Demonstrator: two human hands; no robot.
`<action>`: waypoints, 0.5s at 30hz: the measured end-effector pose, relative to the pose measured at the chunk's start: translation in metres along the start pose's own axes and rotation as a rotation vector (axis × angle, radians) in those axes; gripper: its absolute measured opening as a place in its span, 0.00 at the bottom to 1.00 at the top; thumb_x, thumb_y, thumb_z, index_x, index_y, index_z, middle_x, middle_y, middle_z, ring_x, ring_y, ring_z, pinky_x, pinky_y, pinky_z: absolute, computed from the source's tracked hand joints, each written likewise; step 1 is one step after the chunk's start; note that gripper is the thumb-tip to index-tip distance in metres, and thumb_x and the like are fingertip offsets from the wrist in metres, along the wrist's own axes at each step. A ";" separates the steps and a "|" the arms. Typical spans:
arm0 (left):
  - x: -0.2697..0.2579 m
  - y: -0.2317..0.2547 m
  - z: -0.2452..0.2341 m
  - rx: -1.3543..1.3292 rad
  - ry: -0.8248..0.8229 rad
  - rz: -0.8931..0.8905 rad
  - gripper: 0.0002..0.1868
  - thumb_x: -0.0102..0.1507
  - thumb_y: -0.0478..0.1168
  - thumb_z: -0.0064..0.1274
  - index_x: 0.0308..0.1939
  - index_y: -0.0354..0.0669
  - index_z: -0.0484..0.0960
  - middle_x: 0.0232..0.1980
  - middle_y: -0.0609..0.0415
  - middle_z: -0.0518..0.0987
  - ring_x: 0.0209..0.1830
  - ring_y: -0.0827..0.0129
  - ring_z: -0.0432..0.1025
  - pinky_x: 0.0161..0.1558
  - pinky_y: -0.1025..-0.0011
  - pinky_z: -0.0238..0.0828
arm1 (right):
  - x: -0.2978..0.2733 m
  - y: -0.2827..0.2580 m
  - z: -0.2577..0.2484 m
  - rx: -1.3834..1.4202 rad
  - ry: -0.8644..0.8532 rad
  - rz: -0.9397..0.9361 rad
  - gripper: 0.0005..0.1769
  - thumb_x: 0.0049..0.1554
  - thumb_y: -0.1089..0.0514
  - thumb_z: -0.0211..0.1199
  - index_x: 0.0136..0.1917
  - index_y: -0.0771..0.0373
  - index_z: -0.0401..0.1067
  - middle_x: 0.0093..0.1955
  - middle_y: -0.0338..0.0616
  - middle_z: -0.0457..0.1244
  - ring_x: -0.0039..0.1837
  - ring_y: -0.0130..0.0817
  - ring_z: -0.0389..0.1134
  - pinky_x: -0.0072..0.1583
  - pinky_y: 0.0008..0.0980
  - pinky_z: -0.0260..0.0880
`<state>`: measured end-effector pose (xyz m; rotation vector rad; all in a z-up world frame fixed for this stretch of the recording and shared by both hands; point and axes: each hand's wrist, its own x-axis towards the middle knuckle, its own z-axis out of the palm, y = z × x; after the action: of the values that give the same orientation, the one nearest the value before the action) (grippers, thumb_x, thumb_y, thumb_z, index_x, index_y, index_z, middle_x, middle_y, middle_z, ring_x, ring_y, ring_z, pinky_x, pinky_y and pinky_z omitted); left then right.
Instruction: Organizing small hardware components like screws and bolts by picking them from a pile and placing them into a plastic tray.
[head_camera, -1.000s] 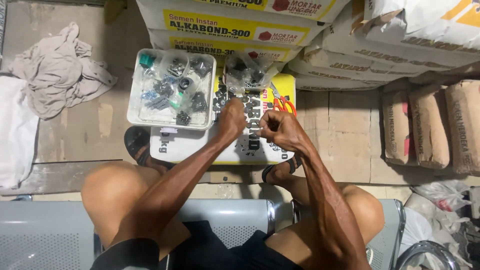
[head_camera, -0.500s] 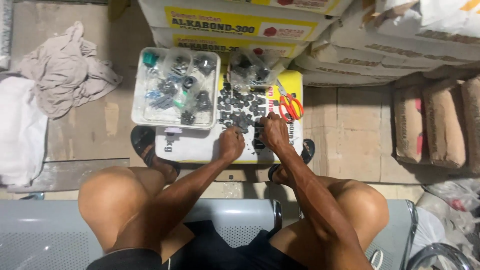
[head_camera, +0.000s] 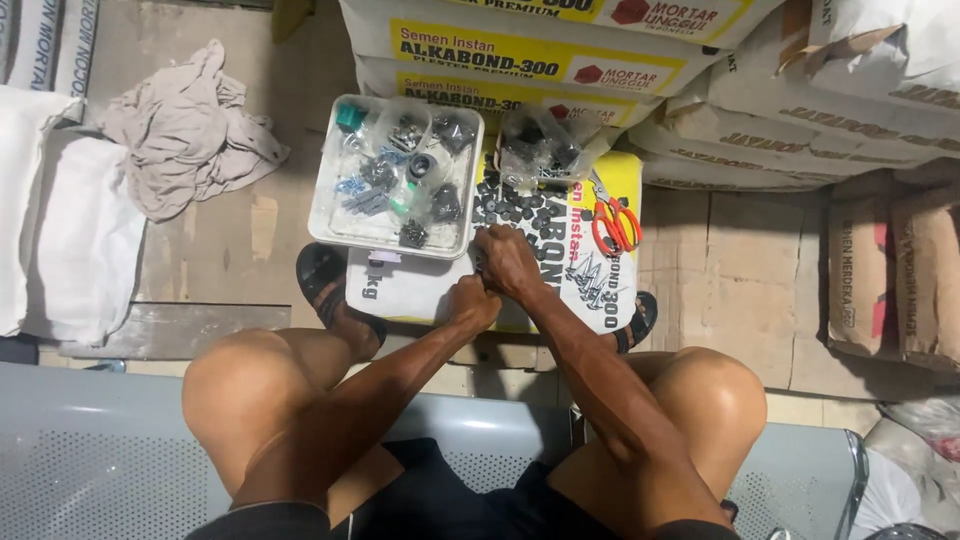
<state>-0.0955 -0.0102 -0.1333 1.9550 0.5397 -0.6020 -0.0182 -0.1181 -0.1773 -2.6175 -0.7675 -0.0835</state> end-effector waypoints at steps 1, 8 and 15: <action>0.001 0.001 0.003 -0.002 -0.002 0.001 0.11 0.62 0.36 0.50 0.30 0.31 0.83 0.24 0.41 0.80 0.32 0.46 0.80 0.33 0.44 0.72 | -0.002 0.004 -0.003 -0.003 -0.001 0.001 0.06 0.52 0.62 0.62 0.43 0.53 0.76 0.41 0.46 0.65 0.46 0.50 0.71 0.49 0.46 0.73; -0.038 0.070 -0.010 -0.605 0.074 0.203 0.10 0.69 0.40 0.48 0.41 0.34 0.77 0.32 0.43 0.81 0.27 0.66 0.77 0.32 0.69 0.76 | 0.003 -0.009 -0.135 0.826 0.037 0.414 0.09 0.55 0.65 0.63 0.51 0.60 0.76 0.39 0.47 0.68 0.43 0.37 0.70 0.43 0.35 0.71; -0.063 0.132 -0.030 -1.043 -0.240 0.372 0.15 0.67 0.40 0.60 0.47 0.29 0.79 0.41 0.44 0.80 0.34 0.71 0.79 0.38 0.78 0.85 | -0.020 -0.025 -0.223 1.203 0.236 0.521 0.09 0.57 0.65 0.67 0.52 0.68 0.75 0.43 0.50 0.67 0.44 0.33 0.68 0.43 0.29 0.70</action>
<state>-0.0600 -0.0461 0.0069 0.9328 0.2340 -0.2178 -0.0358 -0.1980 0.0324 -1.5172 0.0359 0.1696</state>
